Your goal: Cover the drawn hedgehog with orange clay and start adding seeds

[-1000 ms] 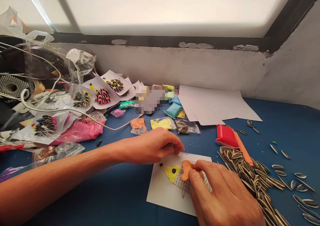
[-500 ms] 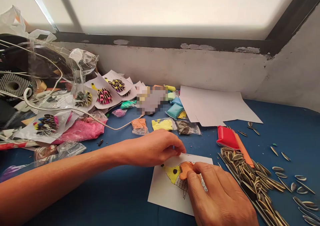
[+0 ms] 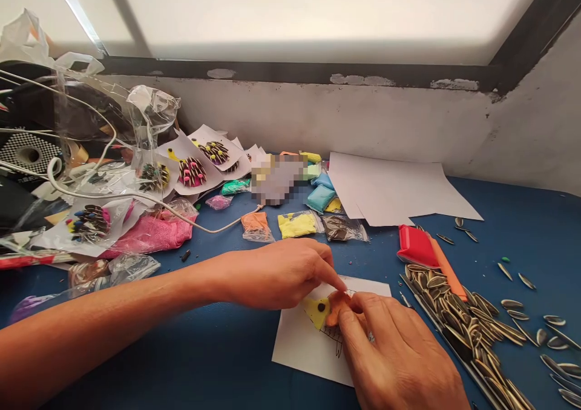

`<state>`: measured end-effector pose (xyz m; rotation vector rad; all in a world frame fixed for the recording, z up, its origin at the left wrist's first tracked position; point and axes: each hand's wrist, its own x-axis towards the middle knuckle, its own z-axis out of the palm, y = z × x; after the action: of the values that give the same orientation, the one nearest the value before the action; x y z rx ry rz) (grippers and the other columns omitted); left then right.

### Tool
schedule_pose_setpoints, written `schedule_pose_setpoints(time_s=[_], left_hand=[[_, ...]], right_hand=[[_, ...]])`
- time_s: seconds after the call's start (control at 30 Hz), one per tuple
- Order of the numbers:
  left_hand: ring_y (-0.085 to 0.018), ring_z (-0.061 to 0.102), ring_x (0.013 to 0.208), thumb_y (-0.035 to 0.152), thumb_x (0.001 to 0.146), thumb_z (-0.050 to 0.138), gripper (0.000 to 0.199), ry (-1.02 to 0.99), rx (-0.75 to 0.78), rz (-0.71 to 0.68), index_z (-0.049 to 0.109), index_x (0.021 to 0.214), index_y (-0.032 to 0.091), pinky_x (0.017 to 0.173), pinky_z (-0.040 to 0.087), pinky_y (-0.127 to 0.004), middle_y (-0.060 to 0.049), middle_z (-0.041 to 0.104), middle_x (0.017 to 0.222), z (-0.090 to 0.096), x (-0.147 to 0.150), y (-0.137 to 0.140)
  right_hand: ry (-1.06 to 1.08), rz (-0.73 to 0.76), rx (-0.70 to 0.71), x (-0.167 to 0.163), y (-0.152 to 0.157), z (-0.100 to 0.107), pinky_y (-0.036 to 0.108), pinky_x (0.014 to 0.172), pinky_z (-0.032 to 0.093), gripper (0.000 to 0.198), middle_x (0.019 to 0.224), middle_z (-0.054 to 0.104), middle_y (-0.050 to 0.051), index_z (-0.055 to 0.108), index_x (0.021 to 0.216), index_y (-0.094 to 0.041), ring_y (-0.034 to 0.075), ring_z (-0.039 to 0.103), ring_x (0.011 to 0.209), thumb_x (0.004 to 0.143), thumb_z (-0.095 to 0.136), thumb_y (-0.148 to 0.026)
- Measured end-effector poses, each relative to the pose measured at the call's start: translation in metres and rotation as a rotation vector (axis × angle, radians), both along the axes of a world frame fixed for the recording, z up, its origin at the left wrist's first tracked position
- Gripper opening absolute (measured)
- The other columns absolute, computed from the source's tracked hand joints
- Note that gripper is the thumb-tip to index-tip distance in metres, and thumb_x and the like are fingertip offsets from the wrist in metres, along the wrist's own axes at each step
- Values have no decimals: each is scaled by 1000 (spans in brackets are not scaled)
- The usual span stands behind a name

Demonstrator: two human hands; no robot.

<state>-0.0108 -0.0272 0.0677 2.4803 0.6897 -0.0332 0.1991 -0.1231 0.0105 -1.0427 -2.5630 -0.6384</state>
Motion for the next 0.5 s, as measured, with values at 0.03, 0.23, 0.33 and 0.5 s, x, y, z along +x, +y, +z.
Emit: schedule_pose_setpoints(time_s=[0.03,0.23,0.33,0.5], left_hand=[[-17,60,100,0,86,46,51,-6,0,7,68,127,21,84,44,-24,-7,64,112,0,0,0],[-17,60,98,-1,84,48,49,-5,1,2,73,119,21,85,44,-24,-7,63,108,0,0,-2],[-17,60,98,-2,83,49,49,5,36,-7,73,118,21,84,45,-24,-7,64,106,0,0,-3],[-16,60,99,-1,83,47,50,16,58,-7,72,120,22,84,45,-23,-6,63,108,-3,1,-4]], right_hand=[[5,3,22,-1,1,1,36,77,42,27,101,65,13,66,107,-14,23,59,84,99,42,-23],[17,10,-3,-7,3,6,33,71,41,27,95,65,10,66,100,-16,20,59,79,98,40,-20],[70,-5,-14,-8,3,7,34,70,40,25,90,65,9,66,95,-18,20,58,77,98,41,-22],[101,10,24,-6,3,4,35,74,41,27,95,65,11,68,103,-16,22,59,84,99,42,-23]])
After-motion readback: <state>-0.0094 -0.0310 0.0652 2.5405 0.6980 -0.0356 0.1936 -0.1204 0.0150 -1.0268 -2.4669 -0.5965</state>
